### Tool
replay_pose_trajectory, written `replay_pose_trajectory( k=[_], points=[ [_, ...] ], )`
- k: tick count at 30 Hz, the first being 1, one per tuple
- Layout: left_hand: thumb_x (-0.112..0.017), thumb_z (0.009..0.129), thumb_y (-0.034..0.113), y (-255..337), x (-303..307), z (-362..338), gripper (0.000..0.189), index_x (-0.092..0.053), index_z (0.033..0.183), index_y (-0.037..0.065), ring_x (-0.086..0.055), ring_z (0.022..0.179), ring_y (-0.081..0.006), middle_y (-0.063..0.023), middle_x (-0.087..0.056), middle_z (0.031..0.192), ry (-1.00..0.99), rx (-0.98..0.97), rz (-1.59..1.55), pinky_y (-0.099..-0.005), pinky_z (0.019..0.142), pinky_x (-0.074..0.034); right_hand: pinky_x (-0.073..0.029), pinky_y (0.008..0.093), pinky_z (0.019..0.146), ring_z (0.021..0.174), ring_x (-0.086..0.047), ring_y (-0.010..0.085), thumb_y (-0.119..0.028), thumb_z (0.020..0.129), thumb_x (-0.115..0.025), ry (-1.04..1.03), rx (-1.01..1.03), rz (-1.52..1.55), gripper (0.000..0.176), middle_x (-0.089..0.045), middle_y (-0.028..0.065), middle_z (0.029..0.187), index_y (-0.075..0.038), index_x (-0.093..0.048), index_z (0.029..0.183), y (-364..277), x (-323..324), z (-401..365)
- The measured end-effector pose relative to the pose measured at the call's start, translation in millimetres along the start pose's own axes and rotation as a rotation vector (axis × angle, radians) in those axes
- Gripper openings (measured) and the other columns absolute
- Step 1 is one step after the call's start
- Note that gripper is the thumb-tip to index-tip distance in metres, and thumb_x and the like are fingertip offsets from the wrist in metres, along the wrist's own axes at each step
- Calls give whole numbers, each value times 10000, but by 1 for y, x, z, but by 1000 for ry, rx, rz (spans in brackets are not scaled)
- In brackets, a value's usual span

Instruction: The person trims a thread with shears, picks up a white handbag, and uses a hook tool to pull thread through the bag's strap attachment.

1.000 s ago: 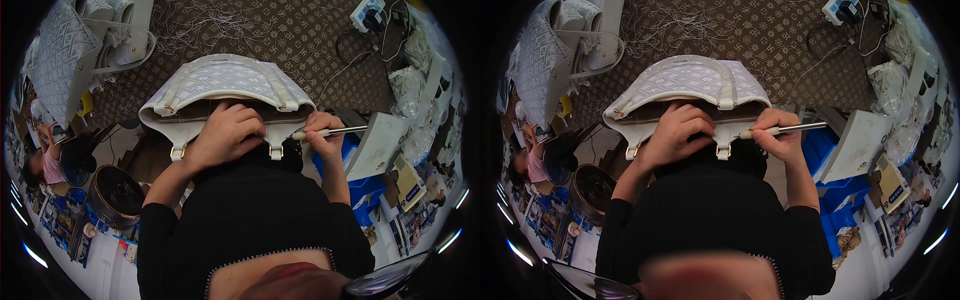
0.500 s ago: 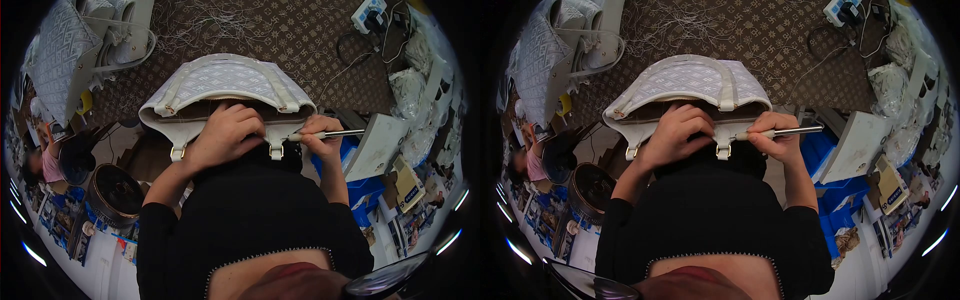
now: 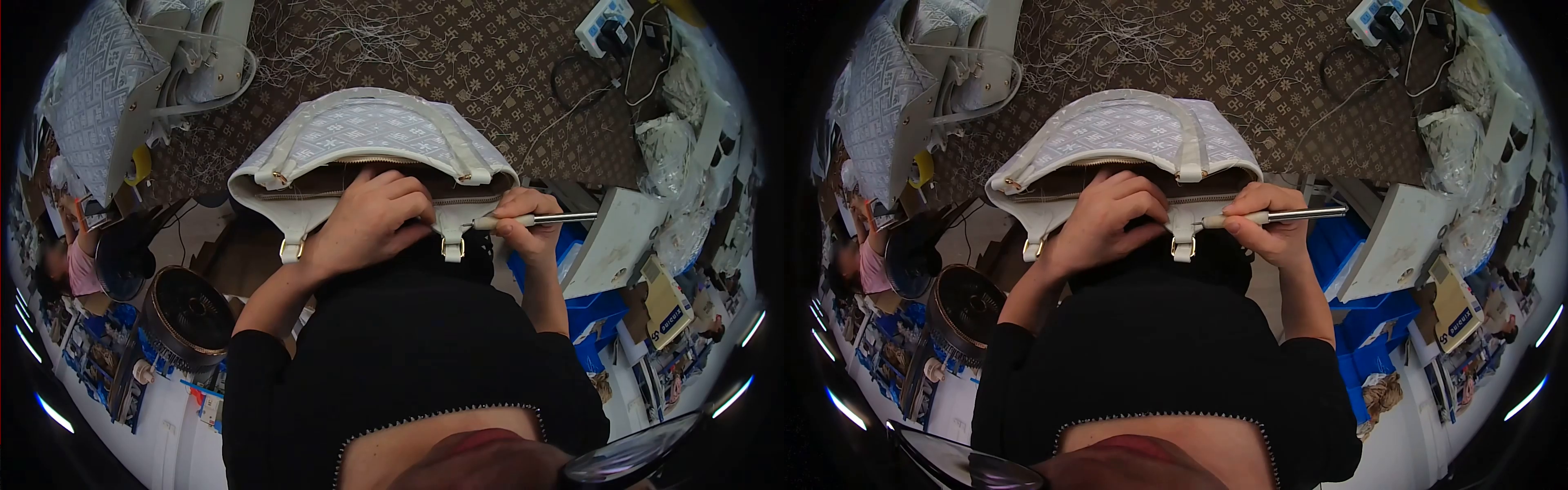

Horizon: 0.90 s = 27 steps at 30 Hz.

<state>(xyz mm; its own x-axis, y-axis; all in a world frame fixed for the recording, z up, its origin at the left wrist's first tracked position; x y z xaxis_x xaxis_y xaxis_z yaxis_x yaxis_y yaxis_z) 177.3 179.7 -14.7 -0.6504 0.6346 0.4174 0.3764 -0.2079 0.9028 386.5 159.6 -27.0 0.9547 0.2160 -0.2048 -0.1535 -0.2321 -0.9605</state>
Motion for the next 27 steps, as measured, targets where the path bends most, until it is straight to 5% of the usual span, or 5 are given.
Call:
replay_pose_trajectory(
  k=[10, 19, 27],
  points=[
    [-535, 767, 111, 1, -2, 9, 299, -613, 1055, 95, -522, 959, -261, -84, -562, 960, -125, 127, -145, -386, 844, -408, -382, 201, 494, 553, -513, 89, -28, 732, -673, 39, -21, 94, 82, -601, 73, 661, 4, -614, 780, -1, -3, 3],
    [-644, 773, 98, -3, -1, 10, 130, -653, 901, 75, -569, 896, -235, -68, -586, 919, -204, 44, -318, -335, 771, -458, -397, 206, 486, 554, -528, 95, -37, 733, -674, 43, -44, 96, 89, -604, 81, 668, 2, -613, 785, 1, -3, 1],
    [-607, 811, 139, -4, -2, 9, 91, -603, 854, 59, -544, 865, -255, -69, -566, 861, -217, 68, -292, -357, 759, -437, -402, 206, 505, 573, -539, 96, -28, 736, -667, -20, -22, 36, 68, -612, 80, 684, 3, -629, 784, -3, -7, 3]
  ],
)
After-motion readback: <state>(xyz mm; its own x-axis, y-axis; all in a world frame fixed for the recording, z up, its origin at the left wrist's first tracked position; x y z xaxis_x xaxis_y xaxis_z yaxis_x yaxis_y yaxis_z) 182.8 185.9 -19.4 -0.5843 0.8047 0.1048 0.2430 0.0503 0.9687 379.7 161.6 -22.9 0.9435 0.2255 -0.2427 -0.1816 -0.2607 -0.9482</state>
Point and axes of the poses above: each hand's wrist, its own z-axis towards the middle knuckle, its own x-axis out of the back of the hand, y = z × x, the point moved 4 cm from there along z, towards the middle knuckle
